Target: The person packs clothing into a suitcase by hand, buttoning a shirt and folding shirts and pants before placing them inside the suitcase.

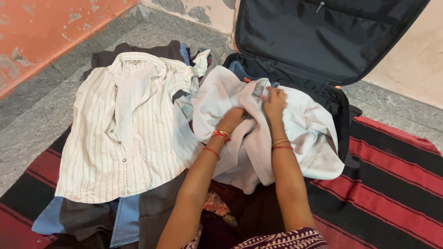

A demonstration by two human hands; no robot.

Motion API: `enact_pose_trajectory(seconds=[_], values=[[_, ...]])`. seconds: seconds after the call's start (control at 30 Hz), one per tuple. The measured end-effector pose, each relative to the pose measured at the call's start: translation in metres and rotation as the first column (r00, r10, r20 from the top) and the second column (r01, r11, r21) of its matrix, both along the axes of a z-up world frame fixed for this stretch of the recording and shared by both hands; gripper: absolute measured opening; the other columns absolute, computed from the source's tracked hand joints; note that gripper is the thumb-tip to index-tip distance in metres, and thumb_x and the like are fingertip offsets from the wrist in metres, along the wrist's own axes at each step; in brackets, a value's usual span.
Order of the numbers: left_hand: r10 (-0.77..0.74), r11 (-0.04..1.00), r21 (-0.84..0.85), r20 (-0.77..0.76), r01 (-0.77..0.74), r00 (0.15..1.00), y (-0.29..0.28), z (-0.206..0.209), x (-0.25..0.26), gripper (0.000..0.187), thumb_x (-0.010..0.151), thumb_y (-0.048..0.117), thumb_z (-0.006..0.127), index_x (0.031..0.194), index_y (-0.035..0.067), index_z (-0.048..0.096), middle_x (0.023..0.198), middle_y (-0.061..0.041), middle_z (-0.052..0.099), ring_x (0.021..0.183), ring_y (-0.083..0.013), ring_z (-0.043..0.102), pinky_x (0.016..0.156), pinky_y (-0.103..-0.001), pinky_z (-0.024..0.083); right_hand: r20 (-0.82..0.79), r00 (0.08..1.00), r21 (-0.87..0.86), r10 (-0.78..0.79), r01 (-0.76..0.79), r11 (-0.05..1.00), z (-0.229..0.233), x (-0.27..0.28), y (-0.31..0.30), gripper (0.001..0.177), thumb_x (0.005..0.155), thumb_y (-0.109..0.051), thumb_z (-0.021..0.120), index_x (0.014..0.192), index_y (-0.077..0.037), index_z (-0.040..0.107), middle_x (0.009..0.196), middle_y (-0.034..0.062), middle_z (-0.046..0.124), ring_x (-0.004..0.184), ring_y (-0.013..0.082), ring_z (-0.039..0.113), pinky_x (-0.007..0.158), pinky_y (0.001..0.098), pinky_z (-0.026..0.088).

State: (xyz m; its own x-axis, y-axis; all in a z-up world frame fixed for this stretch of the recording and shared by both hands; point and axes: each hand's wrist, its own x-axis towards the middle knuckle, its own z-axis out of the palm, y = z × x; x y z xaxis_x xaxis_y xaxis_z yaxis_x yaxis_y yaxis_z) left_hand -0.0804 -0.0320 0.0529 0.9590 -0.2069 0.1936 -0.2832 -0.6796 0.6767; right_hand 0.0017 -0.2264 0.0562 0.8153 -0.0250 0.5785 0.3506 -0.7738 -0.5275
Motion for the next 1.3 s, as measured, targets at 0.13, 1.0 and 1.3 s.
enact_pose_trajectory(seconds=[0.13,1.0,1.3], values=[[0.013,1.000,-0.028,0.019,-0.013,1.000,0.000,0.009,-0.006,0.032,0.085,0.030,0.066,0.106,0.008,0.073,0.106,-0.018,0.072,0.104,-0.0371,0.067,0.092,-0.046,0.050,0.001,0.972,-0.028,-0.237,0.237,0.971,-0.004,0.002,-0.032,0.053,0.084,-0.025,0.074,0.136,-0.022,0.062,0.135,0.0122,0.055,0.131,0.0347,0.043,0.101,0.0639,0.031],[0.153,0.985,-0.103,0.139,-0.139,0.978,-0.002,0.019,-0.014,0.018,0.077,0.018,0.072,0.089,0.004,0.071,0.092,-0.016,0.073,0.092,-0.0367,0.068,0.082,-0.046,0.053,-0.283,0.939,0.002,-0.198,0.207,0.978,0.031,0.005,-0.045,0.041,0.068,-0.038,0.084,0.100,-0.013,0.082,0.106,0.0121,0.075,0.124,0.0348,0.049,0.114,0.0682,0.015],[0.307,0.951,-0.126,0.332,-0.281,0.892,-0.006,0.024,-0.010,0.008,0.078,0.007,0.066,0.086,0.006,0.070,0.091,-0.013,0.072,0.092,-0.0347,0.068,0.081,-0.046,0.054,-0.517,0.853,0.122,-0.071,0.155,0.980,0.041,0.003,-0.050,0.043,0.081,-0.053,0.082,0.104,-0.017,0.080,0.096,0.0094,0.076,0.111,0.0361,0.070,0.120,0.0585,0.023]])
